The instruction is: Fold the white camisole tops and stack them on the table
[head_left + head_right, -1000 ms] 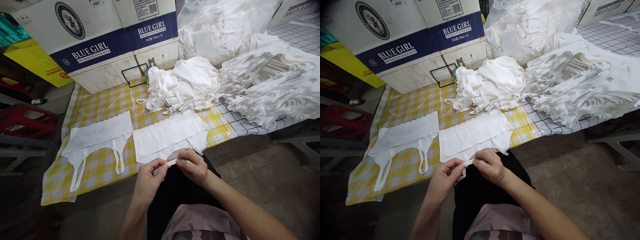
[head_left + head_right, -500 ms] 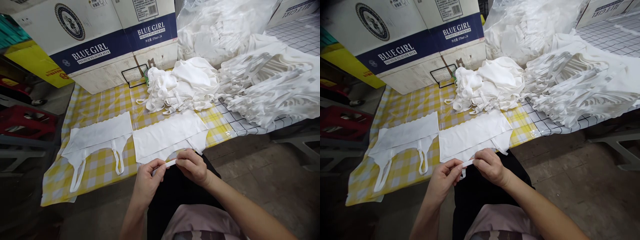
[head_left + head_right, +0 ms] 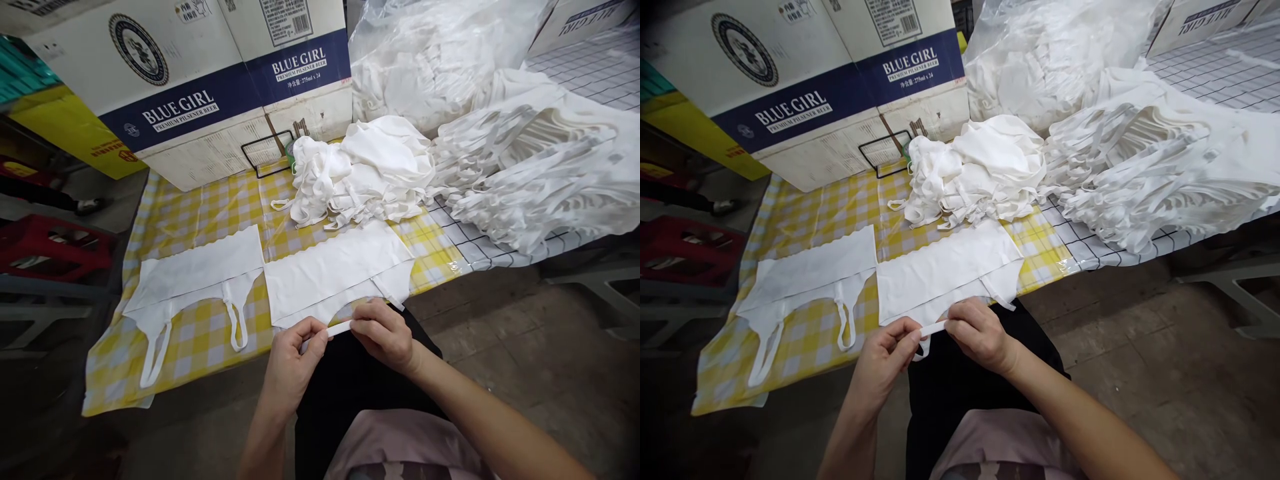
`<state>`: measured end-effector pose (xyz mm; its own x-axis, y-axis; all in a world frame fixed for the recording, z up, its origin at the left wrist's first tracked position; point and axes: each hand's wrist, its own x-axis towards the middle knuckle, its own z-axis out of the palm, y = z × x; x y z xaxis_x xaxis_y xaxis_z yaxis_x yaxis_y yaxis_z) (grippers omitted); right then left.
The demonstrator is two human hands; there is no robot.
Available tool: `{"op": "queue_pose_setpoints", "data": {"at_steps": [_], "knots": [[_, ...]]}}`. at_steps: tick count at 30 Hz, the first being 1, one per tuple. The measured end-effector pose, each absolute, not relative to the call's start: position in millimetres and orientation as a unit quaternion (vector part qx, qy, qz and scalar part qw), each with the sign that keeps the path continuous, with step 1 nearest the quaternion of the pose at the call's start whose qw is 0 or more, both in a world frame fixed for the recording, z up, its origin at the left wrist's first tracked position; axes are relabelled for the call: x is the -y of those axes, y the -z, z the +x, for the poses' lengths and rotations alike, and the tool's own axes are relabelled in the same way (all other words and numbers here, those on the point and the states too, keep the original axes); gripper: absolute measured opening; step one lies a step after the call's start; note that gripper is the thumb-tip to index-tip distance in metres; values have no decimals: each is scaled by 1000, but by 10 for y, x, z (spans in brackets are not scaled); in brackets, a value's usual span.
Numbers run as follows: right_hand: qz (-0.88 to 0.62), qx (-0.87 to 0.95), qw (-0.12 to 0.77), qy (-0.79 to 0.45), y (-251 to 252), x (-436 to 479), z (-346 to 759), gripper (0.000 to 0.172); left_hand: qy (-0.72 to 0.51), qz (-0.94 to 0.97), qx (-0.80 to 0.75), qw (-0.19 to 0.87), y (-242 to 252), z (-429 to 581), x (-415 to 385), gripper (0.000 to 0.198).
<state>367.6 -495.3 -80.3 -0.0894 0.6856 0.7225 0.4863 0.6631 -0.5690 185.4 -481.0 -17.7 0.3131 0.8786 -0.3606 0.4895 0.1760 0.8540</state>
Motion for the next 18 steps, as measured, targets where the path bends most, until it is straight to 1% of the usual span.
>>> {"op": "queue_pose_setpoints", "data": {"at_steps": [12, 16, 18], "knots": [[-377, 746, 546, -57, 808, 4990, 3706, 16, -180, 618, -549, 534, 163, 1829, 4827, 26], [-372, 749, 543, -80, 802, 5005, 3716, 16, -184, 617, -549, 532, 168, 1827, 4839, 26], [-379, 745, 535, -123, 756, 5001, 3717, 16, -196, 612, -546, 538, 179, 1827, 4841, 25]]}}
